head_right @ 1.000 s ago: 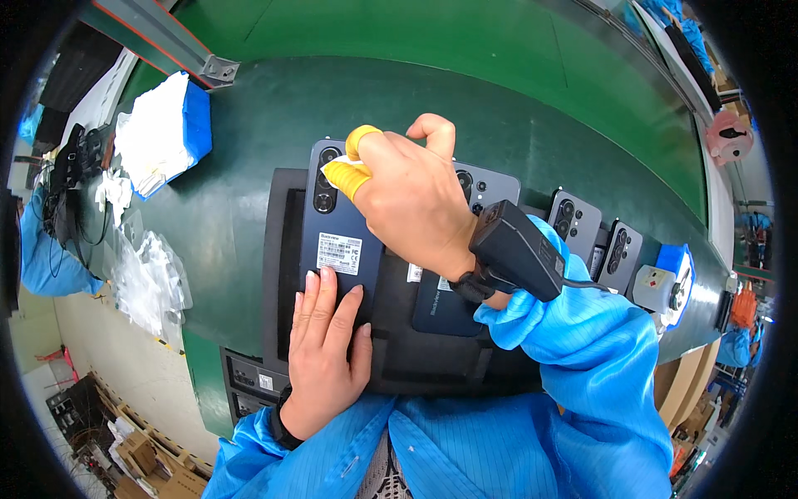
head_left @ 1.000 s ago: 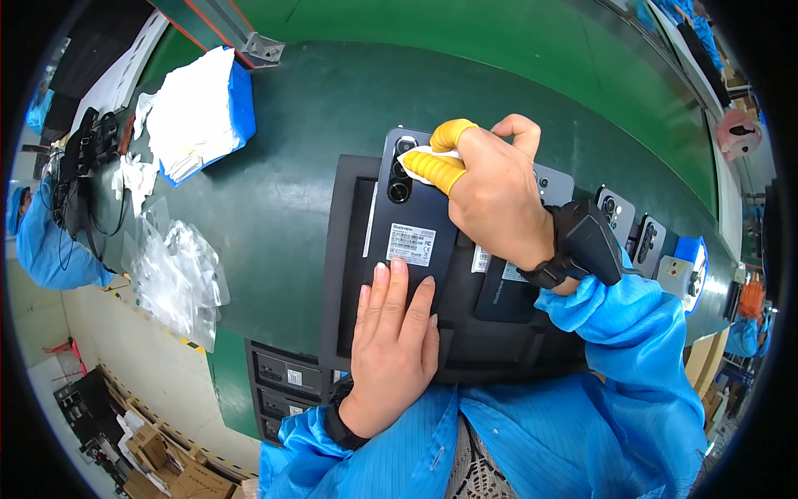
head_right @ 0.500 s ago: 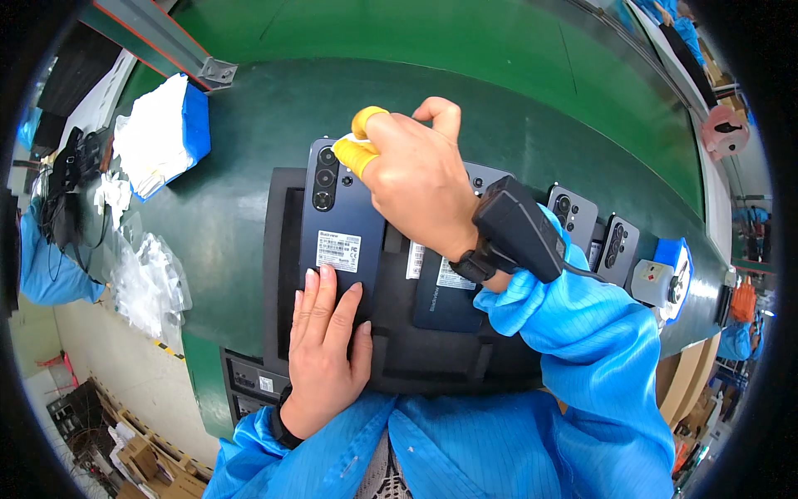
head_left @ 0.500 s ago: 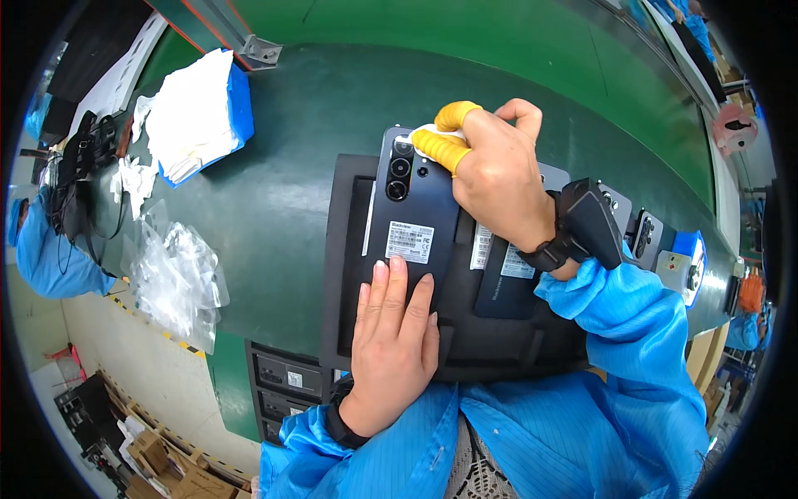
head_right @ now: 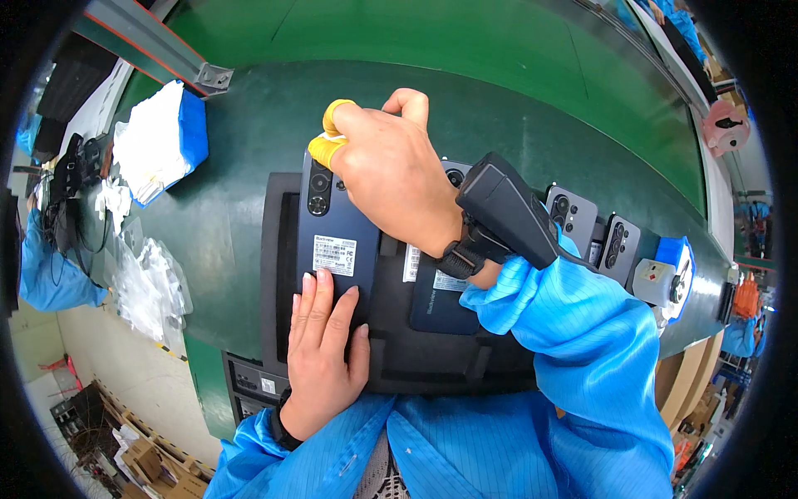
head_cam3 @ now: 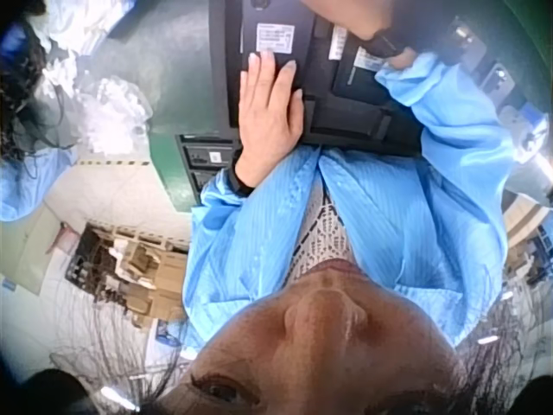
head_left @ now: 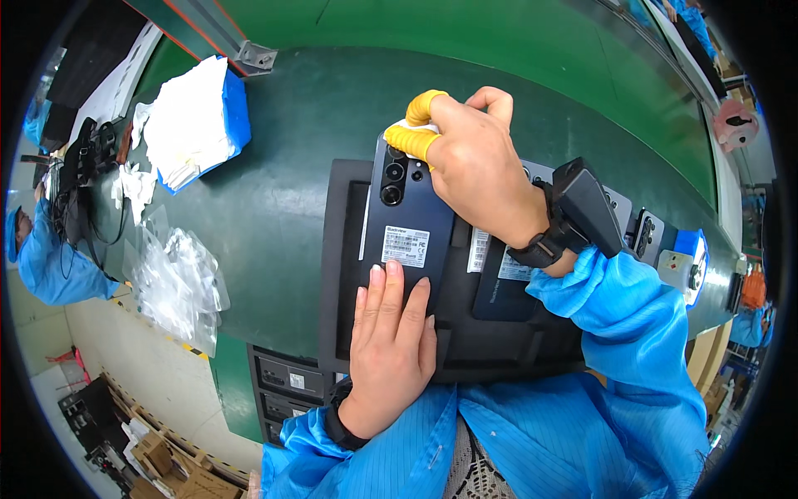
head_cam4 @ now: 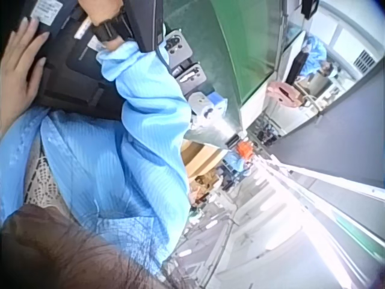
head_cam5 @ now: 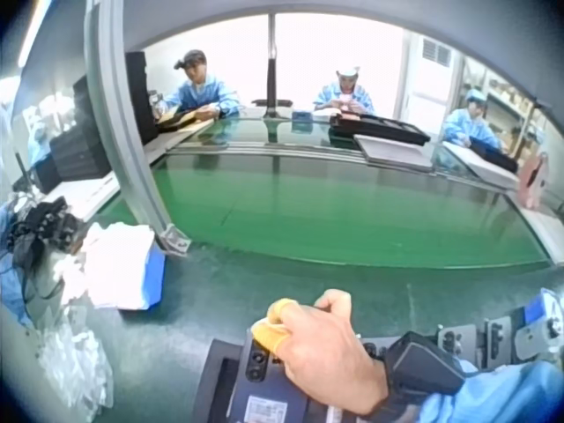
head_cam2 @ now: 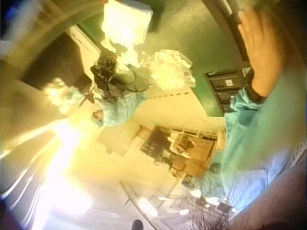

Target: Cleaning the camera lenses and back panels of smartphones on an assembly line.

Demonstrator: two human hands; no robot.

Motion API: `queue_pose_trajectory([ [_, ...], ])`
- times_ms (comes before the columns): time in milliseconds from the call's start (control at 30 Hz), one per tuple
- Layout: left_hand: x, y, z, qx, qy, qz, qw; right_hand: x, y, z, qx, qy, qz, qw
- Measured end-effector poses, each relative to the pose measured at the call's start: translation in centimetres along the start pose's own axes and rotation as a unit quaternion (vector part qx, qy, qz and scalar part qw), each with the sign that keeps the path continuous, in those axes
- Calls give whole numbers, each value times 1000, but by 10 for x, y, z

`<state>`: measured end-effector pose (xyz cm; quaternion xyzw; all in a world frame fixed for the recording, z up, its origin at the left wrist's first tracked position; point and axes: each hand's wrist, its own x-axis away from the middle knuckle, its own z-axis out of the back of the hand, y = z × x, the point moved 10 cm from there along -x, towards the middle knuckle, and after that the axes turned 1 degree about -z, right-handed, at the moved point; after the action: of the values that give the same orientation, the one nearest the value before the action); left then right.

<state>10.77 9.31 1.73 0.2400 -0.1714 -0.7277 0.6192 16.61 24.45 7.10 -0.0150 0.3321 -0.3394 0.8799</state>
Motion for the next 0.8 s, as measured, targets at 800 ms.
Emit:
queue_pose_trajectory([
  [800, 0, -3, 2, 22, -2, 10, 1000, 15, -16, -8, 19, -90, -28, 995],
])
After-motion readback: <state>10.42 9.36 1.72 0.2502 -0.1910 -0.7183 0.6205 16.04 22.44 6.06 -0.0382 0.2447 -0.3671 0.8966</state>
